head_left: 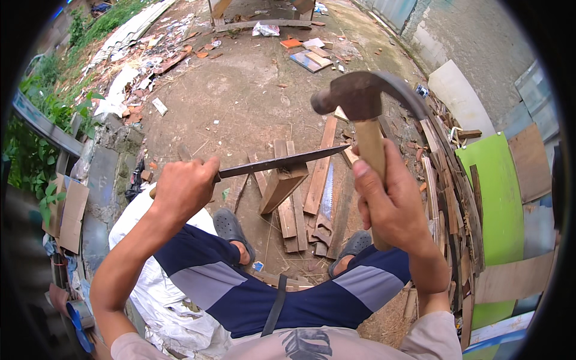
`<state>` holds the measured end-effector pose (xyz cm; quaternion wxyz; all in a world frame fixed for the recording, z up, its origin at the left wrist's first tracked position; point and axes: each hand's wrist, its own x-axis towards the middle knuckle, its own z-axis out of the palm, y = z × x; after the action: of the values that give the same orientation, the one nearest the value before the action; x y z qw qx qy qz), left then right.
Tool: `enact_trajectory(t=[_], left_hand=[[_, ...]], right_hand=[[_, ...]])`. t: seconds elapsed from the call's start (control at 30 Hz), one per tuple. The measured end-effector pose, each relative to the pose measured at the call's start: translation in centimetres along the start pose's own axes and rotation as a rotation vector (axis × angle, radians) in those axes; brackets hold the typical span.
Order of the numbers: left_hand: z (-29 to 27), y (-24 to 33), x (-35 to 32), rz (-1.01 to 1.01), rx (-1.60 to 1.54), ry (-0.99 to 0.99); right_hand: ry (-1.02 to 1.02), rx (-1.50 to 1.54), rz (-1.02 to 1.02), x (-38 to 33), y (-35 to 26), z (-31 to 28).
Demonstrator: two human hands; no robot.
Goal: The person sits on the ground and uses a hammer to strike a metal file, then rubs the file against a small wooden block. The person repeatedly taps the file with the hammer and continues rubbing the file on the wood.
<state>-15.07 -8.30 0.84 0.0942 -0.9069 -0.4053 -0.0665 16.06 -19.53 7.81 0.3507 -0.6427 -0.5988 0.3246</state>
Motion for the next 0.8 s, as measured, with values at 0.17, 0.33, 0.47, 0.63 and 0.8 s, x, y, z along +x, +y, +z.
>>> enact_trajectory(t=[0.17, 0.33, 0.47, 0.63, 0.8], left_hand=[[-0.3, 0.2, 0.1, -0.004, 0.017, -0.022], [0.1, -0.1, -0.1, -0.037, 0.011, -0.021], [-0.1, -0.1, 0.0, -0.052, 0.003, -0.035], [-0.3, -0.4, 0.1, -0.011, 0.012, -0.016], [-0.4, -0.2, -0.4, -0.040, 0.020, -0.036]], right_hand=[[-0.243, -0.223, 0.140, 1.0, 0.7, 0.8], [-0.016, 0.103, -0.052, 0.3, -0.5, 0.2], [0.004, -0.022, -0.029, 0.4, 0.7, 1.8], [-0.184, -0.127, 0.054, 1.3, 0.7, 0.7], [0.051, 0.284, -0.093, 1.5, -2.8, 0.2]])
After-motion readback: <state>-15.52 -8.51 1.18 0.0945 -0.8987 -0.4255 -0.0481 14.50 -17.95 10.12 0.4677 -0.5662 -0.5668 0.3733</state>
